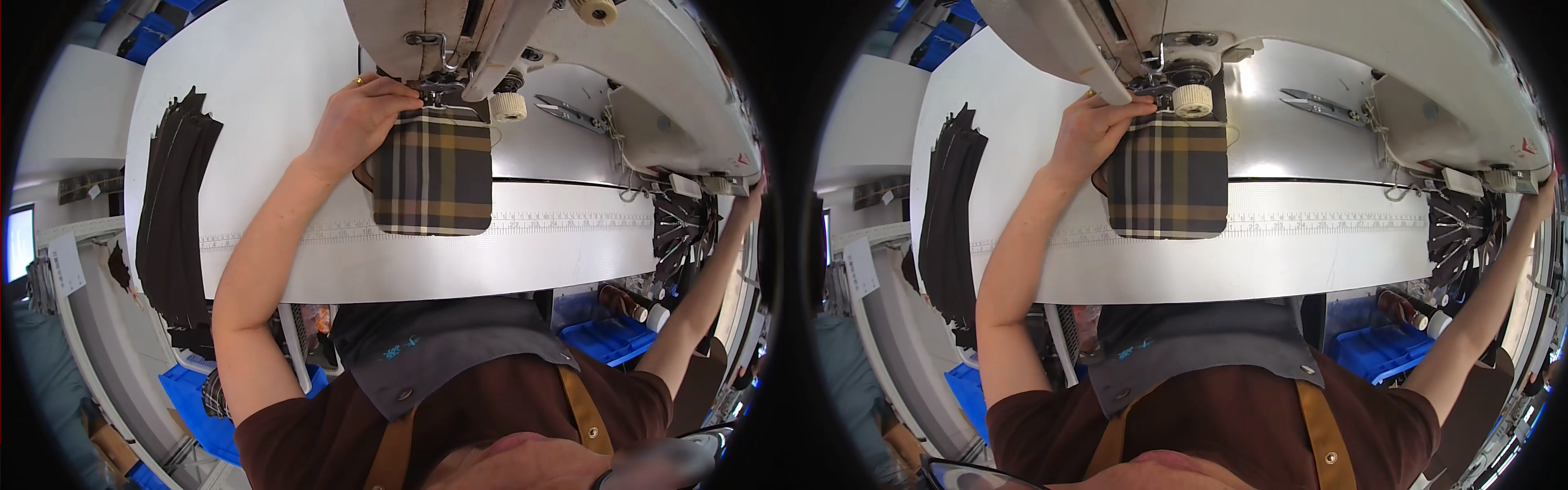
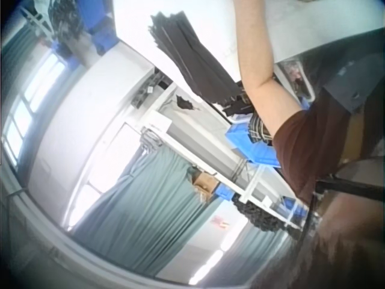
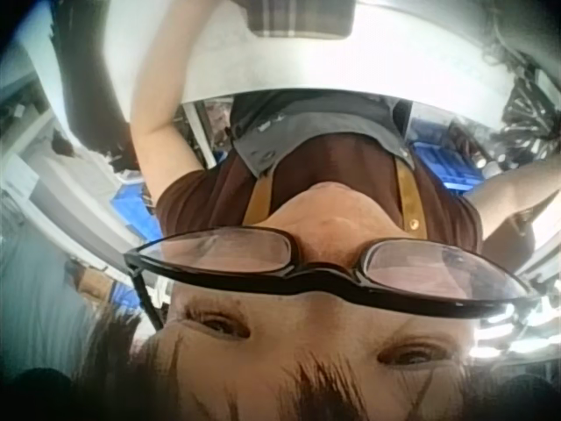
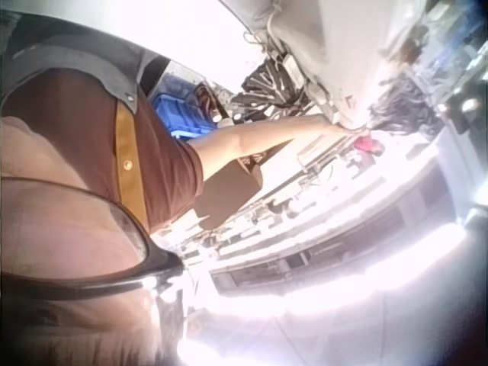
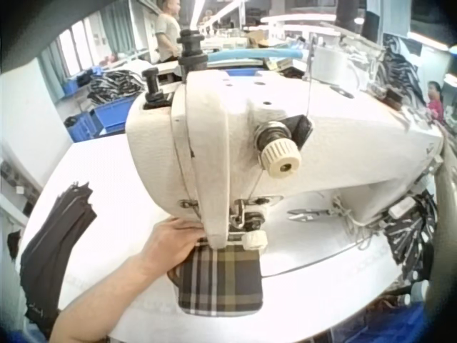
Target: The person uses a sewing machine to attach zippers to plaid fabric pieces. They align the zipper with the fabric edge, guide the material under the presser foot, and sew along the zipper teeth. The person repeats this process for multiple fabric pieces, handling the material and operating the machine throughout the clip.
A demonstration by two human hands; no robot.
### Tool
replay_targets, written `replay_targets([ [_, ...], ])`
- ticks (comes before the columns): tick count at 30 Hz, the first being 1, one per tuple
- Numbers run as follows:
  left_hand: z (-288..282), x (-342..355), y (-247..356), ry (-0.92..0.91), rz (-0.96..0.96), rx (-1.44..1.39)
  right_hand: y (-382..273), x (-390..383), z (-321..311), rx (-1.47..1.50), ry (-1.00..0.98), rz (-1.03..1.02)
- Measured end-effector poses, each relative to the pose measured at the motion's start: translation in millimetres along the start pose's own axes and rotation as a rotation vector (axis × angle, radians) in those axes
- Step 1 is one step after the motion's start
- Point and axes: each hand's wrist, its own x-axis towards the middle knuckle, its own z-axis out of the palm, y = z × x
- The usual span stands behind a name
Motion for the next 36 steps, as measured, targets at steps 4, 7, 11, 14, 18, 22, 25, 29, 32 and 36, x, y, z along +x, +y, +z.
replay_targets([
  [4,-3.9,3.9,-1.0,-0.022,0.031,0.041,53.5,-40.3,-3.7,-0.648,0.230,-0.130],
  [7,-2.0,-1.5,-0.2,-0.057,0.038,0.077,43.3,-43.2,-5.1,-0.182,0.326,-0.016],
  [11,-8.6,-4.3,-2.7,-0.090,0.034,0.062,-22.2,-61.0,19.2,-0.081,0.392,-0.363],
  [14,-2.2,2.2,-4.4,-0.104,0.009,-0.041,-94.9,-112.8,53.2,-0.102,0.403,-0.594],
  [18,-13.6,0.9,5.0,-0.143,-0.032,-0.045,-107.2,-180.8,106.8,0.157,0.113,-0.987],
  [22,-11.5,-4.4,4.4,-0.101,-0.178,-0.030,-144.1,-277.7,167.0,-0.329,-0.857,-0.901],
  [25,-5.1,-0.9,7.6,0.041,-0.300,-0.012,-118.8,-294.5,205.8,-0.367,-0.677,-0.824],
  [29,-9.8,5.6,5.3,-0.111,-0.240,0.088,-86.6,-293.7,219.9,-0.406,-0.622,-0.781],
  [32,-12.4,-4.2,12.4,-0.169,0.068,0.326,-81.1,-291.6,219.7,-0.343,-0.615,-0.631],
  [36,-2.4,-12.4,16.6,-0.182,-0.071,0.210,-89.7,-294.5,221.8,-0.279,-0.514,-0.438],
])
